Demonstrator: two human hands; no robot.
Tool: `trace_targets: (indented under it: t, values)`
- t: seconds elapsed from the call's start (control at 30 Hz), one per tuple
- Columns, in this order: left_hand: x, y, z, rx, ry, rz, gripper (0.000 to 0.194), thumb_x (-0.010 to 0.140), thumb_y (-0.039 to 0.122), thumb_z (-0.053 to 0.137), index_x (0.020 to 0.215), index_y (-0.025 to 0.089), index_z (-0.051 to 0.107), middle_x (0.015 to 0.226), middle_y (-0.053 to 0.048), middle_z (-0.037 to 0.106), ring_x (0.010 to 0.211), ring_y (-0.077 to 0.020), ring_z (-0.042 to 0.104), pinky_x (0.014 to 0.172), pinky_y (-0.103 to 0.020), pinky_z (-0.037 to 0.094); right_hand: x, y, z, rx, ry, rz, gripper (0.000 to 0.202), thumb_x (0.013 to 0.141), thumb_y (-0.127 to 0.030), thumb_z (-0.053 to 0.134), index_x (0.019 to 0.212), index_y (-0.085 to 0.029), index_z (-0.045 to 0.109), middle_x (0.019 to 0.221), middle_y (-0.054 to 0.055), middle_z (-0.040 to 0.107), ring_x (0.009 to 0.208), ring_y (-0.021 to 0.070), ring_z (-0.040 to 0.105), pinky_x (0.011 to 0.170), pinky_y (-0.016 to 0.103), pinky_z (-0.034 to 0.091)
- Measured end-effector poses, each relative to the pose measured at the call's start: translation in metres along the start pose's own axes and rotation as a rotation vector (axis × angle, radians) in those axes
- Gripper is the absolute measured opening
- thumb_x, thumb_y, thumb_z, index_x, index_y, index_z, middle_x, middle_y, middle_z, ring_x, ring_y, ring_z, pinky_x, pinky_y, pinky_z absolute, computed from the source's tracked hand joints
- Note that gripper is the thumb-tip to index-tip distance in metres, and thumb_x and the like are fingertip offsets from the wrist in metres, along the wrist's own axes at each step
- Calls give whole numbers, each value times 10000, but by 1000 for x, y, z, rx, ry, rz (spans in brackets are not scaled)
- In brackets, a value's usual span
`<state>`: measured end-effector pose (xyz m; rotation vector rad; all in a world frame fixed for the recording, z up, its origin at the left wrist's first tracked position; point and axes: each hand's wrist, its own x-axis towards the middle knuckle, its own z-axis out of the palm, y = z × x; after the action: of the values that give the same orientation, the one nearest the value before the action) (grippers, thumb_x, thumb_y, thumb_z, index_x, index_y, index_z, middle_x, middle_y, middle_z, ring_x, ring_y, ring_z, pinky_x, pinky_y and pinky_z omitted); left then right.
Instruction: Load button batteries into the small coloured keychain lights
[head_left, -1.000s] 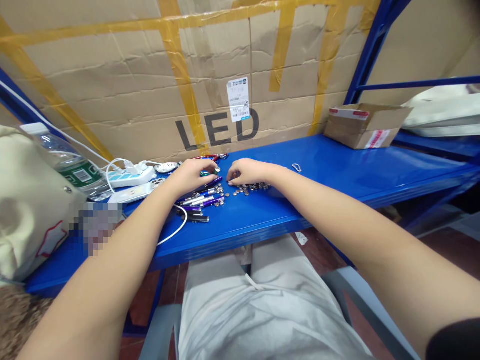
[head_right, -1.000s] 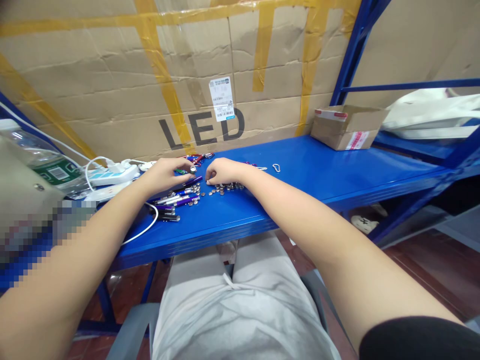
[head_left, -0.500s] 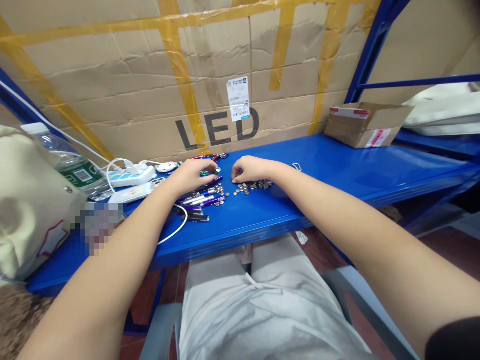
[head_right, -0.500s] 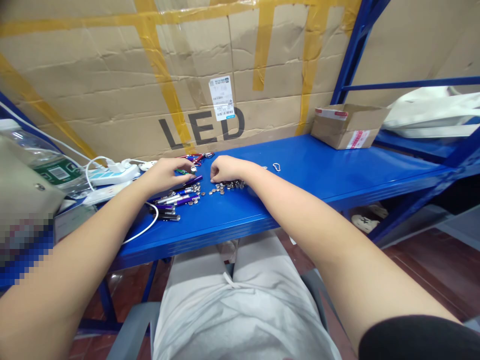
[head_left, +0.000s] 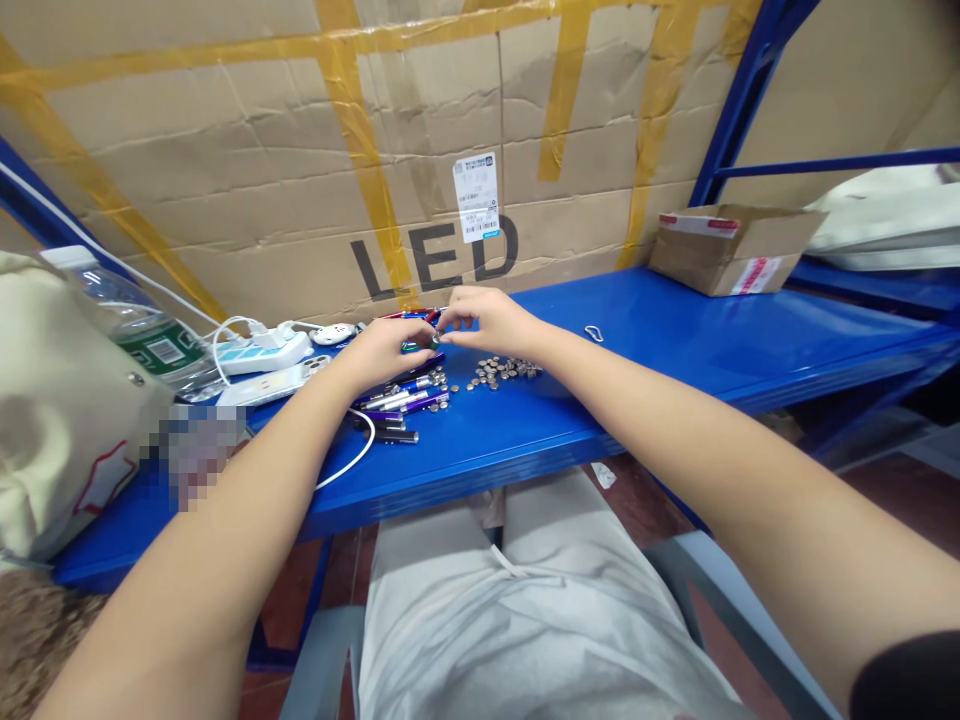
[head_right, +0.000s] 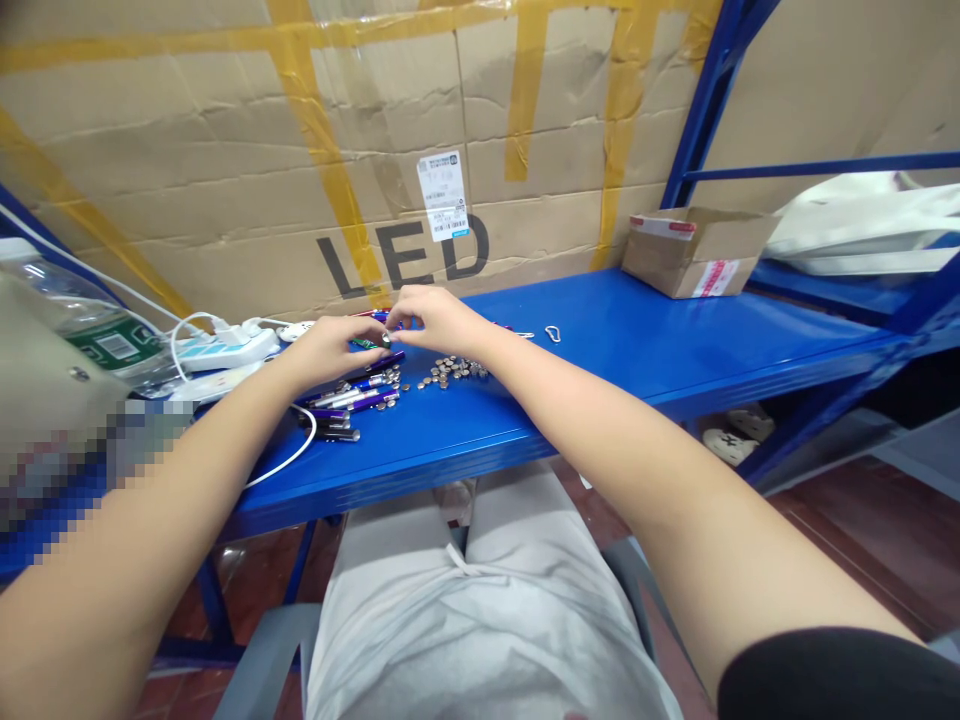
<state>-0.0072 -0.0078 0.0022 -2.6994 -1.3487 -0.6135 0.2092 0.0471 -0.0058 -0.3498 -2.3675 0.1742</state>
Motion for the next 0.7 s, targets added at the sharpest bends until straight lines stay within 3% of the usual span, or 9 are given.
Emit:
trace_targets:
  t: [0.4,0.57,0.7]
  values:
    - [1,2,-1,-22,22,-8,282,837,387,571,1002,193,692,949,-38,735,878,-207,658,797,-293,474,1,-3,3,29,-21,38,174,828,-235,635,972,-159,698,821,30,614,768,142,523,731,291,400]
    - [-1,0,-1,-10,25,-40,289,831,387,574,1012,192,687,960,-42,733,883,-202,661,801,-288,485,-2,6,-13,6,-62,239,299,780,-279,671,1049,-149,690,804,27,640,706,137,533,675,274,406]
    - [-1,-3,0,2,24,-52,292,828,389,575,1007,187,686,966,-47,730,896,-203,662,819,-290,491,-10,21,-37,-152,-210,440,253,767,-308,683,969,-163,728,817,46,666,727,158,572,683,289,418]
